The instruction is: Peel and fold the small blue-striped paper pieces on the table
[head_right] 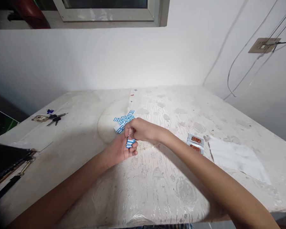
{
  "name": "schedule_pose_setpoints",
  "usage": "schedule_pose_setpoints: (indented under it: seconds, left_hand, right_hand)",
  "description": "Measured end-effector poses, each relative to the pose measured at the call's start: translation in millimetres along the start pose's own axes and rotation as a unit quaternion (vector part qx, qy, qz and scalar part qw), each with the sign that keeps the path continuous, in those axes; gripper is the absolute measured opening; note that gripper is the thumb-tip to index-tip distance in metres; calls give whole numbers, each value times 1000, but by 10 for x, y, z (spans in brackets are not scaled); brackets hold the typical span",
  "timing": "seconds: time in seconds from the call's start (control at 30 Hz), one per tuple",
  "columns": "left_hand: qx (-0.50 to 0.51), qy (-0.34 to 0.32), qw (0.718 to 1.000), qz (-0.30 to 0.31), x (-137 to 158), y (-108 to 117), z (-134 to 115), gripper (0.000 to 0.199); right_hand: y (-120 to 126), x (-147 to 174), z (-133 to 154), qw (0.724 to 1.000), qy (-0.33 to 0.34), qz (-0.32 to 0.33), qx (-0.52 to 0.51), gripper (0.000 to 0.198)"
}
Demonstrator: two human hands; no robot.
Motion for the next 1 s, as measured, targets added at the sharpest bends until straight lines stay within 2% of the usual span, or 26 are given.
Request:
schedule_pose_setpoints:
  seconds: [0.3, 0.57, 0.67, 0.8, 0.87, 1.0]
  left_hand:
    - [18, 36, 999, -7, -39, 23, 8, 17]
    - [72, 33, 997, 18, -37, 46, 13, 24]
    - [50, 26, 998, 7, -28, 48, 7, 33]
    - [-14, 51, 999, -9, -20, 52, 20, 42]
    - [-44, 58, 997, -4, -11, 42, 19, 45]
    - [-125, 12, 992, -7, 28, -4, -51, 42]
  right_hand:
    - [13, -32, 154, 991, 7, -5, 132, 27]
    - [-61, -37, 122, 967, 8, -68, 244, 19]
    - [-55, 24, 113, 974, -8, -94, 205, 17]
    - [-71, 123, 58, 995, -23, -46, 86, 24]
    - [-81, 168, 8, 997, -22, -51, 52, 30]
    - [-105, 246, -89, 995, 11, -73, -60, 39]
Point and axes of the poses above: each hand's wrist, its own x-axis away from the middle knuckle, its own y-axis out of the back of the hand, z = x × y, the point moved 1 cm from there along -x, towards the middle knuckle, and after that the axes turned 6 degrees about z, right-handed, at the moved point
